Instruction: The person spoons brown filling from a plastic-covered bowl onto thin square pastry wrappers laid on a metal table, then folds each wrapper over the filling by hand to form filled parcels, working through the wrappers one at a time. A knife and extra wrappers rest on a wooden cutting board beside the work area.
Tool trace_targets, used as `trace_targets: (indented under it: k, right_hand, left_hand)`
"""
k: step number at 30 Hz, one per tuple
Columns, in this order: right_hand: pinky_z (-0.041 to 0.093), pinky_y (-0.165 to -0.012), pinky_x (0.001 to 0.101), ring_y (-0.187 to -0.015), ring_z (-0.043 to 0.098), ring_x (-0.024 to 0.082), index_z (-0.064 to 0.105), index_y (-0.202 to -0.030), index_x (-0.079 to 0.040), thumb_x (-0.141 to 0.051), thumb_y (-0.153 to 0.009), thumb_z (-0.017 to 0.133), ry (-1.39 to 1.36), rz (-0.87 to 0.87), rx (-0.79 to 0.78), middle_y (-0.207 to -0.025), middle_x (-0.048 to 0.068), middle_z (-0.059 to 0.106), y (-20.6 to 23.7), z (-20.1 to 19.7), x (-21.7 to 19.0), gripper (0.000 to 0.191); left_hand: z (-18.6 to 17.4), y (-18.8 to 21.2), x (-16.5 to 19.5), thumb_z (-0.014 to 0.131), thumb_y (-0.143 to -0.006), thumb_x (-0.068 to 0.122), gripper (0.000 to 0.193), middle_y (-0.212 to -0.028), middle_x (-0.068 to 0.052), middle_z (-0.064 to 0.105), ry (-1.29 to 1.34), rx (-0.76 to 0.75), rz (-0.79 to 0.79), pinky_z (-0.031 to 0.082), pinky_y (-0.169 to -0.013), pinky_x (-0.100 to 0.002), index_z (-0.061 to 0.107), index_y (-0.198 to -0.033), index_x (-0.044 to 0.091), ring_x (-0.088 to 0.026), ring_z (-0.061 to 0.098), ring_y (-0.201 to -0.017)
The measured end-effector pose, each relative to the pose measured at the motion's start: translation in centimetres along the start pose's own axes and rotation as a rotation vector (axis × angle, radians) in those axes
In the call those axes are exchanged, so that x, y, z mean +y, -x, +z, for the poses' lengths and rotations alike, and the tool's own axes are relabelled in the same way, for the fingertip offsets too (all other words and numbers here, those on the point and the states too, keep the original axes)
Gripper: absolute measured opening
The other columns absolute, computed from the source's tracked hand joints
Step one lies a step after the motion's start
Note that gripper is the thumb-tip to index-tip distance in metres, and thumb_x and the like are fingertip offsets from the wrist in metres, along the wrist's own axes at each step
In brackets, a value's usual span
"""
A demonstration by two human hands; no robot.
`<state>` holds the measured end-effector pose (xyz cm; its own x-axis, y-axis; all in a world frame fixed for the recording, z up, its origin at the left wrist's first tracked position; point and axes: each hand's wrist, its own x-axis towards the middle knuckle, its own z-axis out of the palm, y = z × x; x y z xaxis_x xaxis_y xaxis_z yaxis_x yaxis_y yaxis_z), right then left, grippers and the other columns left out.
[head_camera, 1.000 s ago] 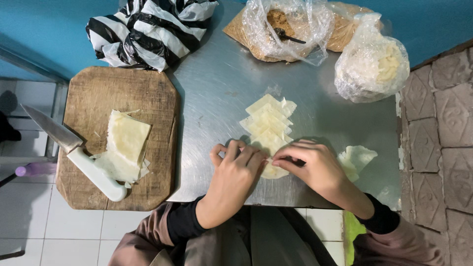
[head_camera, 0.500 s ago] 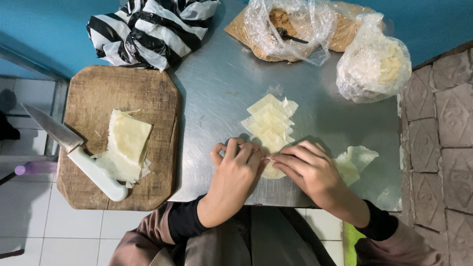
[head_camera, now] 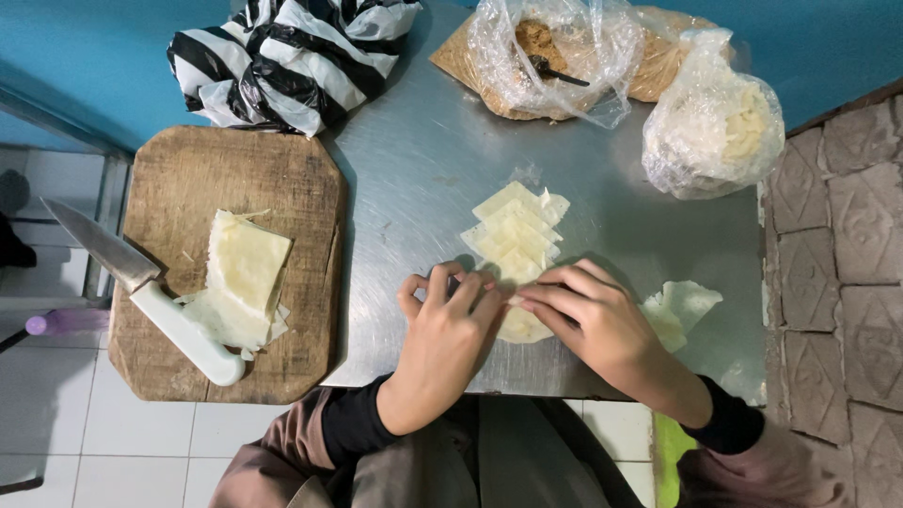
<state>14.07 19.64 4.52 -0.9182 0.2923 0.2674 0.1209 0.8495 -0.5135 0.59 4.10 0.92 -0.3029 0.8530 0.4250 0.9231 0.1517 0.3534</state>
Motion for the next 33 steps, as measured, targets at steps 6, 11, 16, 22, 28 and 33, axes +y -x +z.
trace_targets:
  k: [6, 11, 16, 22, 28, 33]
  right_hand:
    - [0.053, -0.079, 0.0368, -0.092, 0.064, 0.024, 0.076, -0.106, -0.004, -0.013, -0.085, 0.078, 0.049, -0.080, 0.042, -0.100, 0.007, 0.068, 0.63, -0.10, -0.33, 0.023]
    - [0.051, -0.081, 0.0366, -0.093, 0.063, 0.023, 0.078, -0.107, -0.005, -0.011, -0.086, 0.077, 0.060, -0.079, 0.032, -0.101, 0.006, 0.069, 0.59, 0.23, 0.10, 0.022]
    - [0.051, -0.083, 0.0380, -0.095, 0.063, 0.025, 0.077, -0.104, -0.004, -0.013, -0.086, 0.077, 0.082, -0.069, -0.001, -0.103, 0.007, 0.068, 0.49, 0.16, 0.36, 0.020]
    - [0.050, -0.083, 0.0393, -0.096, 0.063, 0.026, 0.076, -0.104, -0.002, -0.015, -0.086, 0.077, 0.095, -0.080, -0.002, -0.105, 0.008, 0.069, 0.19, 0.11, 0.36, 0.022]
    - [0.048, -0.083, 0.0372, -0.099, 0.063, 0.025, 0.077, -0.106, -0.004, -0.011, -0.086, 0.077, 0.164, -0.172, 0.060, -0.107, 0.005, 0.069, 0.74, 0.15, 0.06, 0.021]
    - [0.046, -0.082, 0.0365, -0.101, 0.063, 0.024, 0.077, -0.105, -0.005, -0.010, -0.084, 0.078, 0.182, -0.185, 0.060, -0.109, 0.005, 0.070, 0.74, 0.25, 0.27, 0.022]
  left_hand:
    - [0.03, -0.09, 0.25, 0.068, -0.089, 0.017, 0.027, -0.114, -0.002, 0.065, -0.043, -0.005, -0.012, 0.029, -0.096, -0.050, 0.073, -0.115, 0.014, -0.026, 0.054, -0.115]
    - [-0.23, -0.49, 0.25, 0.070, -0.094, 0.022, 0.022, -0.116, -0.002, 0.064, 0.019, 0.018, -0.036, 0.029, -0.097, -0.049, 0.073, -0.114, 0.014, -0.027, 0.054, -0.116]
    - [-0.70, -0.39, 0.19, 0.070, -0.095, 0.022, 0.023, -0.128, -0.002, 0.065, 0.027, 0.057, 0.004, 0.026, -0.099, -0.049, 0.073, -0.116, 0.015, -0.026, 0.052, -0.122]
    - [-0.05, -0.26, 0.47, 0.065, -0.093, 0.020, 0.026, -0.130, 0.001, 0.065, -0.096, 0.040, -0.017, 0.022, -0.105, -0.050, 0.073, -0.117, 0.018, -0.025, 0.052, -0.126]
    - [0.13, -0.18, 0.49, 0.065, -0.096, 0.022, 0.027, -0.130, 0.001, 0.065, -0.106, 0.029, -0.036, 0.022, -0.106, -0.049, 0.071, -0.122, 0.017, -0.025, 0.051, -0.127]
    - [-0.59, -0.05, 0.47, 0.069, -0.099, 0.028, 0.039, -0.132, -0.006, 0.060, -0.020, 0.028, -0.053, 0.025, -0.102, -0.047, 0.066, -0.134, 0.011, -0.028, 0.049, -0.125]
